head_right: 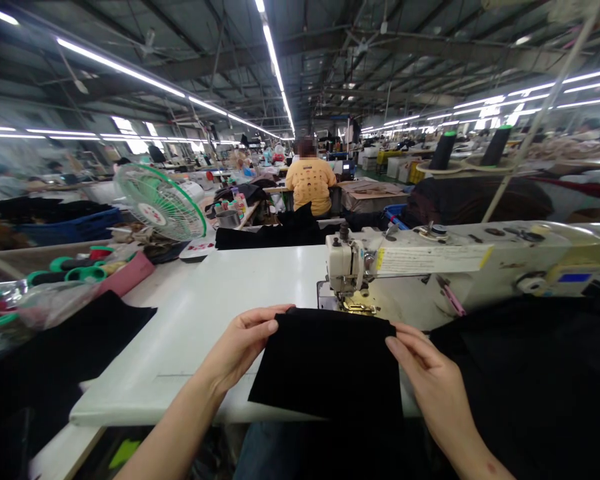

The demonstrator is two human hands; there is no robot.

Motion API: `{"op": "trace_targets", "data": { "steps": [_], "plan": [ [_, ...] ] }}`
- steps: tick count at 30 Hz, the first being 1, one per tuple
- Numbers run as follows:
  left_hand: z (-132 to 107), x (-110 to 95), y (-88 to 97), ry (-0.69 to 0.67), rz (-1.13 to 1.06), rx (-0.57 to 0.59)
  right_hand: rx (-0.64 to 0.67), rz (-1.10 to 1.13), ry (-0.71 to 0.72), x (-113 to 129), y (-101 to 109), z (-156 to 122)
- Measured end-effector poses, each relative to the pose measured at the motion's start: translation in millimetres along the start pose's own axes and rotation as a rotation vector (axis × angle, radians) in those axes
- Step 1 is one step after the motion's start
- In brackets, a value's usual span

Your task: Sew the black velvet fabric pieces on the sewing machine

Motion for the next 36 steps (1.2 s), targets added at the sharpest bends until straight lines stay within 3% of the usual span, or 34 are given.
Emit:
{"op": "trace_targets", "data": {
  "steps": [6,12,17,26,36],
  "plan": [
    [-1,-5,2.0,-0.069,0.04,-0.112,0.004,0.239,-0.074,-6,-3,3],
    [-3,-11,-2.0,-0.149,0.122,-0.127,-0.042,0.344,-0.208,-17,-4,0],
    [-3,-4,6.7,-0.119,0.035,-0.273,-0.084,0.401,-0.257,-16,-4,-4],
    [4,0,3.7,-0.115,0.0,-0.282,-0.004,0.393,-0.219,-2,-8,-5],
    [7,-1,6.2,-0.164,0.028,-0.321,0.056,0.424,-0.218,-1,-13,-3]
  ]
}}
Point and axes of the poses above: each hand's wrist, its own z-axis towards the middle knuckle, its own y-axis out of the back of the hand, x = y × z, the point moved 8 cm from there along z, towards the middle knuckle, and after that the axes turned 9 degrees about x, right-handed, at the moved point
